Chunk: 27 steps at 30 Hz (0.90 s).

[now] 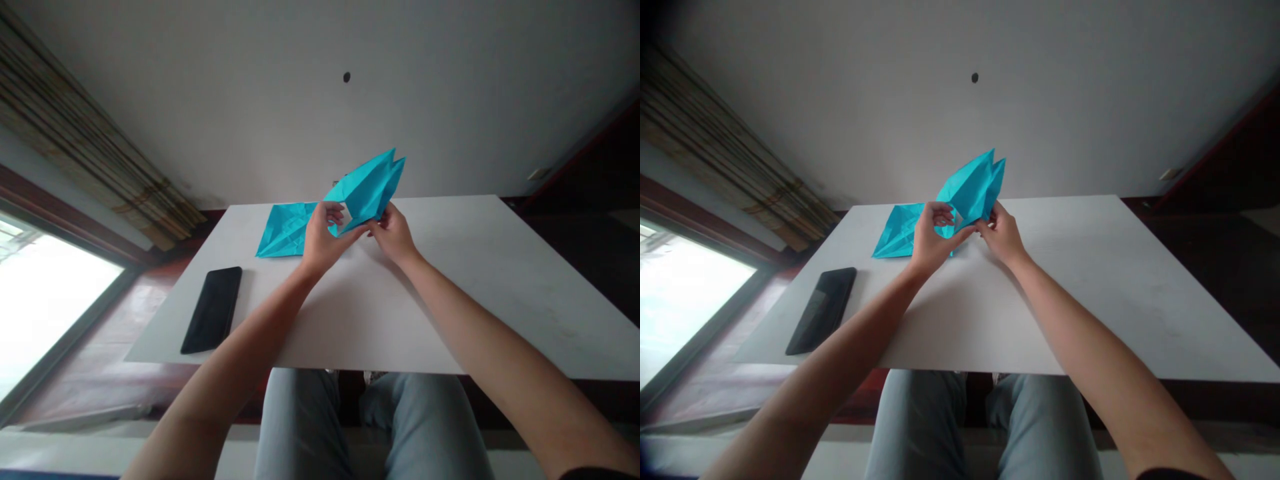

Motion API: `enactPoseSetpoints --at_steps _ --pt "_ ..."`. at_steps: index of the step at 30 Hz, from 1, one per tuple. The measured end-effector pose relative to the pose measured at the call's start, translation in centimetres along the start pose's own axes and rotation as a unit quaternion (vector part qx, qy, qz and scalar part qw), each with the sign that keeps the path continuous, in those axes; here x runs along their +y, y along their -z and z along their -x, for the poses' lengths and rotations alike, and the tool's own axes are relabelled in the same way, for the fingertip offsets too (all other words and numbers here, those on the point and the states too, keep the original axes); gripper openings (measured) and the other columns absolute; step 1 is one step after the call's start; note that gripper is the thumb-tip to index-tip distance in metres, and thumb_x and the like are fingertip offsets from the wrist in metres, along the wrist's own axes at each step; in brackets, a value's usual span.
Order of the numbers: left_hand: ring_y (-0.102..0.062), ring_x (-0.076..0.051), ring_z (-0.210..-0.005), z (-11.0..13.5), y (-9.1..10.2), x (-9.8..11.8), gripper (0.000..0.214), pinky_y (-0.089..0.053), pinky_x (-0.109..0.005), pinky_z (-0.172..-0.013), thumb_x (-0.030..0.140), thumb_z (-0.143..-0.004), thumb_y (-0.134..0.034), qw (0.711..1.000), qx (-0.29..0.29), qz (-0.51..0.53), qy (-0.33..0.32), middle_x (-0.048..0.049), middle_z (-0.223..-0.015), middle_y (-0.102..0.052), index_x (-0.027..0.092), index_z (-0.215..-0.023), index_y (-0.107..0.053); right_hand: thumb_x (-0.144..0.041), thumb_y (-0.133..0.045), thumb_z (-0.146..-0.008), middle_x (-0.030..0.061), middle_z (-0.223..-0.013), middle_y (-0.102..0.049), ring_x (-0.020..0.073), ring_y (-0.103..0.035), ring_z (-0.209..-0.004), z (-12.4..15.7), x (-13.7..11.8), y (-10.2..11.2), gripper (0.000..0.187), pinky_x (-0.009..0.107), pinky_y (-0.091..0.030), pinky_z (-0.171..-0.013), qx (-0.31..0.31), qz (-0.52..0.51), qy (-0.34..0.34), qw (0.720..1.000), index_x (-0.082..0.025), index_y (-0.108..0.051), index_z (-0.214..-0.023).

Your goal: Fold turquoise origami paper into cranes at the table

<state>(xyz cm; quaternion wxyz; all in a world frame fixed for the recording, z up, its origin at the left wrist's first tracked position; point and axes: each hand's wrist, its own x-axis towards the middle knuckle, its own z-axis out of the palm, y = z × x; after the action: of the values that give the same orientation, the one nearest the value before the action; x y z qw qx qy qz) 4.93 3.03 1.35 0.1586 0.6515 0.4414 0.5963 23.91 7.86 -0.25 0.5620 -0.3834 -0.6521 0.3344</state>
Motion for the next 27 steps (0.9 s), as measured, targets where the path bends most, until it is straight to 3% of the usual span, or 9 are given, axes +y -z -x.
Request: enactPoseSetpoints --at_steps 3,5,8,13,17,23,27 --pt "-0.074 -0.018 -0.095 0.1 0.0 -0.3 0.043 -0.06 -0.034 -0.092 0.04 -0.094 -0.096 0.997 0.015 -0.035 -0.071 -0.0033 -0.108 -0.076 0.027 -0.121 -0.065 -0.072 -0.086 -0.091 0.0018 -0.087 -0.083 0.0239 -0.08 -0.074 0.2 -0.4 0.1 0.048 0.04 -0.065 -0.068 -0.01 0.021 0.018 1.0 -0.028 -0.075 -0.109" --pt "-0.074 -0.017 -0.091 0.0 0.1 -0.7 0.037 -0.061 -0.034 -0.091 0.036 -0.102 -0.087 0.995 0.034 -0.033 -0.084 -0.0039 -0.112 -0.077 0.026 -0.128 -0.063 -0.076 -0.083 -0.093 0.002 -0.084 -0.082 0.0239 -0.08 -0.071 0.3 -0.5 0.2 0.051 0.04 -0.064 -0.067 -0.019 0.03 0.02 0.999 -0.027 -0.076 -0.109" --pt "-0.077 -0.017 -0.092 -0.1 0.2 -1.2 0.052 -0.063 -0.034 -0.091 0.038 -0.101 -0.089 0.994 0.049 -0.035 -0.096 -0.0054 -0.12 -0.077 0.027 -0.14 -0.057 -0.08 -0.081 -0.094 0.0014 -0.079 -0.081 0.0235 -0.079 -0.067 0.4 -0.5 0.2 0.055 0.038 -0.063 -0.064 -0.029 0.043 0.029 0.998 -0.027 -0.077 -0.109" --pt "-0.082 -0.022 -0.109 0.3 0.0 -1.0 0.059 -0.066 -0.039 -0.099 0.04 -0.097 -0.091 0.986 0.021 -0.051 -0.159 -0.0091 -0.135 -0.074 0.027 -0.143 -0.055 -0.073 -0.082 -0.094 0.0045 -0.074 -0.079 0.025 -0.077 -0.066 0.4 -0.5 0.5 0.049 0.038 -0.058 -0.063 -0.009 0.091 0.051 0.995 -0.025 -0.073 -0.091" --pt "-0.083 -0.026 -0.117 0.5 -0.1 -0.7 0.071 -0.068 -0.041 -0.1 0.042 -0.096 -0.092 0.988 0.019 -0.039 -0.148 -0.0139 -0.147 -0.073 0.027 -0.152 -0.051 -0.076 -0.073 -0.099 0.0072 -0.076 -0.079 0.0243 -0.072 -0.064 0.6 -1.0 0.8 0.054 0.038 -0.052 -0.062 -0.024 0.15 0.088 0.984 -0.024 -0.073 -0.083" --pt "-0.077 -0.026 -0.126 -0.4 0.5 -0.9 0.01 -0.063 -0.043 -0.109 0.034 -0.111 -0.073 0.985 0.028 -0.063 -0.161 -0.0107 -0.131 -0.077 0.025 -0.116 -0.072 -0.091 -0.053 -0.108 0.0054 -0.066 -0.072 0.0235 -0.068 -0.063 1.0 -1.9 0.5 0.074 0.039 -0.052 -0.067 -0.076 0.162 0.103 0.979 -0.026 -0.066 -0.075" --pt "-0.075 -0.024 -0.117 -0.8 0.3 -1.2 0.027 -0.063 -0.039 -0.1 0.05 -0.114 -0.072 0.993 0.05 -0.024 -0.108 -0.011 -0.125 -0.075 0.025 -0.104 -0.075 -0.096 -0.05 -0.106 0.002 -0.069 -0.071 0.0214 -0.069 -0.064 0.9 -2.5 0.3 0.074 0.038 -0.057 -0.068 -0.057 0.086 0.076 0.992 -0.027 -0.065 -0.083"
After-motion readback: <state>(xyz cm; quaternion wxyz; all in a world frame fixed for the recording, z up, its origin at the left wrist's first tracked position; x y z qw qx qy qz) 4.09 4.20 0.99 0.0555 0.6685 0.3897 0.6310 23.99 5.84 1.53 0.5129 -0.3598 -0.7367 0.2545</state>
